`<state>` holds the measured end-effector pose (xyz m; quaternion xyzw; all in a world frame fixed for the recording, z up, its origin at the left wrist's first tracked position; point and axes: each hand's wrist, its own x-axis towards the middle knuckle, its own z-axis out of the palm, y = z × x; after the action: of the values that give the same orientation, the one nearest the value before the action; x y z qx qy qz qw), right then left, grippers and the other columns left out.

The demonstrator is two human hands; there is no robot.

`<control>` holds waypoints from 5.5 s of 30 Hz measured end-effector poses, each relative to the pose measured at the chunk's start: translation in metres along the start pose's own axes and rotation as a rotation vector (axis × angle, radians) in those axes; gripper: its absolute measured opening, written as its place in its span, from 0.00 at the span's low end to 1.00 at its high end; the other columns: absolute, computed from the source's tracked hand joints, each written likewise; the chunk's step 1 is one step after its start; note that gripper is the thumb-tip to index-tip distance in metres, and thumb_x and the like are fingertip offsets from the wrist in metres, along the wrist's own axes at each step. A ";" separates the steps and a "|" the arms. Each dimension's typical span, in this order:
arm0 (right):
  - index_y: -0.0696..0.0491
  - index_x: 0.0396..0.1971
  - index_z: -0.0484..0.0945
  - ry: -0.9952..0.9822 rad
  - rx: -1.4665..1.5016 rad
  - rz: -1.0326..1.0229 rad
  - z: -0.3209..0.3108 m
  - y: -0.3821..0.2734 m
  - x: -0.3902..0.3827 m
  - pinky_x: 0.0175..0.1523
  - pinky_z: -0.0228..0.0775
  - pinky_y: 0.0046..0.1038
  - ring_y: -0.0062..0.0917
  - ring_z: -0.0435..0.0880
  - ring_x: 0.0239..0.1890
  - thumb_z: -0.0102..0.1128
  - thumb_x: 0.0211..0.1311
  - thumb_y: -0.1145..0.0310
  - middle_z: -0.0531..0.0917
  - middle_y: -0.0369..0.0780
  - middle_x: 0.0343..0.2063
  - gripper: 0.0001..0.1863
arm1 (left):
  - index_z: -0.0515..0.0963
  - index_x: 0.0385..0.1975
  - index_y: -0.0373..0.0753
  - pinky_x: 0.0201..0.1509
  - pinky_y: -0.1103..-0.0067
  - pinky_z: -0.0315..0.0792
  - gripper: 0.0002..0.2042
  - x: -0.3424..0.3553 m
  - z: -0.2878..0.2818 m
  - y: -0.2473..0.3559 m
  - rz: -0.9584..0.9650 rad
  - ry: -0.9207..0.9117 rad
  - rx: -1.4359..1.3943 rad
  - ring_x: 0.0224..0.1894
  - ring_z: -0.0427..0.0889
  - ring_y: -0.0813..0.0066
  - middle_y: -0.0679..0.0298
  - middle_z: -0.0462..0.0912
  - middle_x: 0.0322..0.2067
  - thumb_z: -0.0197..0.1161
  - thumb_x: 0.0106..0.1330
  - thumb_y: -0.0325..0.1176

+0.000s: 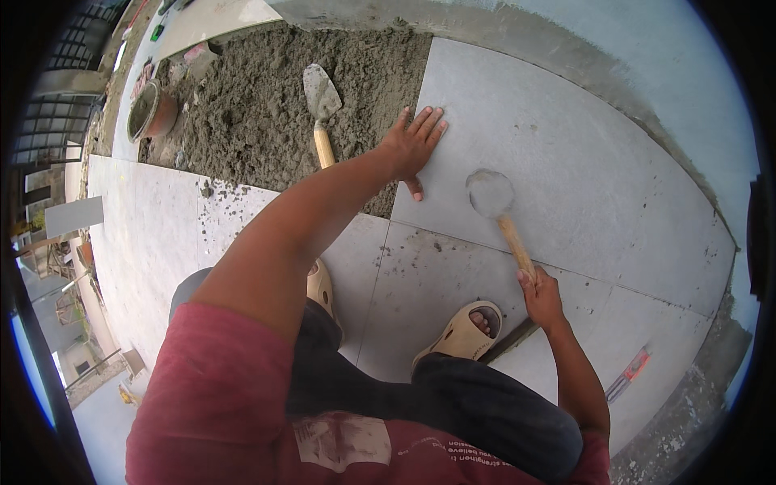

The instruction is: The person spreads cement on the floor using a trowel, then places a large tile onto the cement and taps it into place with a rubber mallet. The person uses a level to check alignment and continues to adjust the tile.

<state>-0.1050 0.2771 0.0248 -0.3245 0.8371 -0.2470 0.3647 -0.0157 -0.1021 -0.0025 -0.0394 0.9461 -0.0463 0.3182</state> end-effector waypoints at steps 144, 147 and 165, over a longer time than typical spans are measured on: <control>0.56 0.22 0.70 0.727 0.516 0.126 -0.098 0.037 0.051 0.26 0.64 0.28 0.21 0.68 0.19 0.45 0.71 0.38 0.70 0.36 0.15 0.33 | 0.31 0.74 0.32 0.71 0.41 0.40 0.77 0.009 -0.037 0.136 -0.113 -0.125 -0.166 0.74 0.25 0.30 0.35 0.24 0.72 0.71 0.33 0.76; 0.54 0.23 0.70 0.678 0.406 0.170 -0.076 0.053 0.055 0.20 0.64 0.27 0.20 0.69 0.15 0.43 0.71 0.37 0.71 0.36 0.14 0.33 | 0.31 0.74 0.32 0.72 0.41 0.39 0.76 0.011 -0.044 0.140 -0.110 -0.118 -0.182 0.74 0.25 0.30 0.35 0.25 0.72 0.71 0.35 0.75; 0.56 0.27 0.71 0.165 0.256 0.040 -0.045 0.027 0.015 0.24 0.59 0.21 0.14 0.64 0.18 0.52 0.72 0.46 0.69 0.31 0.14 0.26 | 0.34 0.76 0.44 0.79 0.57 0.36 0.73 -0.003 0.000 0.034 -0.082 0.037 -0.260 0.78 0.32 0.57 0.52 0.32 0.76 0.74 0.33 0.71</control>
<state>-0.1572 0.2918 0.0276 -0.2371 0.8321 -0.3704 0.3379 -0.0146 -0.0684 -0.0041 -0.1183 0.9474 0.0631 0.2907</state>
